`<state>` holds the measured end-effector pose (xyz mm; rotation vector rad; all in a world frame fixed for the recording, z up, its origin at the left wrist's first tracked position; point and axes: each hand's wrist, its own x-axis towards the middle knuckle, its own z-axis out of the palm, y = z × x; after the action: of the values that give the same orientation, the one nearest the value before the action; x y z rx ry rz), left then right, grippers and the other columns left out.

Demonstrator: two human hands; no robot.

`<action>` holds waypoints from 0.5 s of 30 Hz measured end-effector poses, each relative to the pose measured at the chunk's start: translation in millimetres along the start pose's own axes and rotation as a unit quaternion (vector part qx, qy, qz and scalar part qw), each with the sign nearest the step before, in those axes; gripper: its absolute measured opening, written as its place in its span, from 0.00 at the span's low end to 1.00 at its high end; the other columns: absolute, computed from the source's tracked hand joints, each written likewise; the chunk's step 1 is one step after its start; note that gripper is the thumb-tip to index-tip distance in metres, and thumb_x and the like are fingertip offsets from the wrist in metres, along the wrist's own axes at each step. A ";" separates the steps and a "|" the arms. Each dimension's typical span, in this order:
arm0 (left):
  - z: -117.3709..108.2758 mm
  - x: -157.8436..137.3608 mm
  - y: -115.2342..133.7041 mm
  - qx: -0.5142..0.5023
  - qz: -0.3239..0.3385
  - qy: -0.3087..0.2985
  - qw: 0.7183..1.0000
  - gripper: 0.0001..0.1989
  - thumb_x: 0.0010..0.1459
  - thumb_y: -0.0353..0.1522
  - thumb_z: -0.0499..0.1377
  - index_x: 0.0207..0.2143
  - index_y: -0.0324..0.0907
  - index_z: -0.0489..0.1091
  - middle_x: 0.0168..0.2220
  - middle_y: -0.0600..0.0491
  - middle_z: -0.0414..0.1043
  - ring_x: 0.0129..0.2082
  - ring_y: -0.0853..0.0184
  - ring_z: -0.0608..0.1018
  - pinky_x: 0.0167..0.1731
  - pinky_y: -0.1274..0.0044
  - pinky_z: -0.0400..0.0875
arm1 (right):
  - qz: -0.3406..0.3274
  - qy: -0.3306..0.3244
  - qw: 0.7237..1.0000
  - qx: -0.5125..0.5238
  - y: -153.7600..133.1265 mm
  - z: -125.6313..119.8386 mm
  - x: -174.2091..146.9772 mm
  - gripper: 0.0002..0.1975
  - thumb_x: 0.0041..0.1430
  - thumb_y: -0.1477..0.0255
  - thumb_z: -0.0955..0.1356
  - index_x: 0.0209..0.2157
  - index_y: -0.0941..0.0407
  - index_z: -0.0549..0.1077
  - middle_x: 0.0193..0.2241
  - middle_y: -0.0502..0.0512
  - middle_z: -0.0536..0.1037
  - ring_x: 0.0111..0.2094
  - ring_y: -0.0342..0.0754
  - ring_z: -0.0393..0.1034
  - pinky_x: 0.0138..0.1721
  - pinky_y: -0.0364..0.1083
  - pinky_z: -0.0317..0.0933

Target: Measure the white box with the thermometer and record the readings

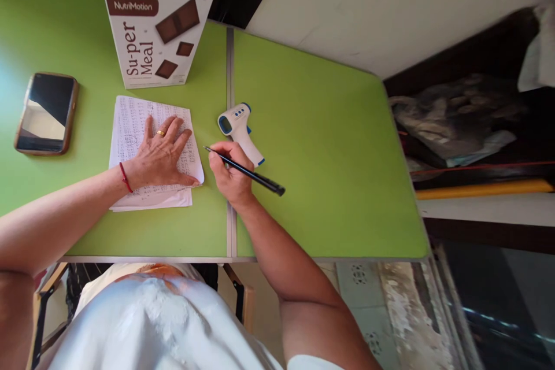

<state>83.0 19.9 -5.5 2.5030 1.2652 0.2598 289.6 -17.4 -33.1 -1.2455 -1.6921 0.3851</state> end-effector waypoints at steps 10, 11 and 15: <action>-16.5 4.2 -11.6 -0.054 -0.012 0.018 0.998 0.40 0.57 0.58 0.66 0.60 0.40 0.68 0.64 0.34 0.67 0.63 0.38 0.71 0.68 0.39 0.55 | -0.085 -0.154 0.961 -0.215 29.3 -9.4 2.5 0.26 0.70 0.82 0.57 0.59 0.53 0.78 0.45 0.63 0.78 0.46 0.56 0.73 0.49 0.56 0.73; -20.0 6.9 -18.0 -0.084 -0.025 0.044 0.995 0.35 0.60 0.56 0.65 0.57 0.41 0.68 0.60 0.37 0.70 0.59 0.42 0.75 0.65 0.43 0.64 | -0.090 -0.159 0.957 -0.226 29.3 -8.2 1.8 0.26 0.70 0.82 0.58 0.59 0.53 0.78 0.45 0.63 0.78 0.46 0.56 0.73 0.48 0.56 0.73; -26.4 23.4 -63.5 -0.201 -0.126 0.250 0.939 0.22 0.62 0.44 0.68 0.50 0.45 0.63 0.51 0.44 0.69 0.50 0.53 0.77 0.50 0.57 0.78 | -0.111 -0.139 0.957 -0.230 25.5 -6.1 3.4 0.24 0.71 0.82 0.59 0.57 0.53 0.79 0.41 0.61 0.77 0.43 0.54 0.73 0.44 0.54 0.72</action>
<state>41.3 79.4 -3.6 1.9600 1.5121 1.0286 308.8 -5.1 -46.6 -1.3525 -2.2268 0.0233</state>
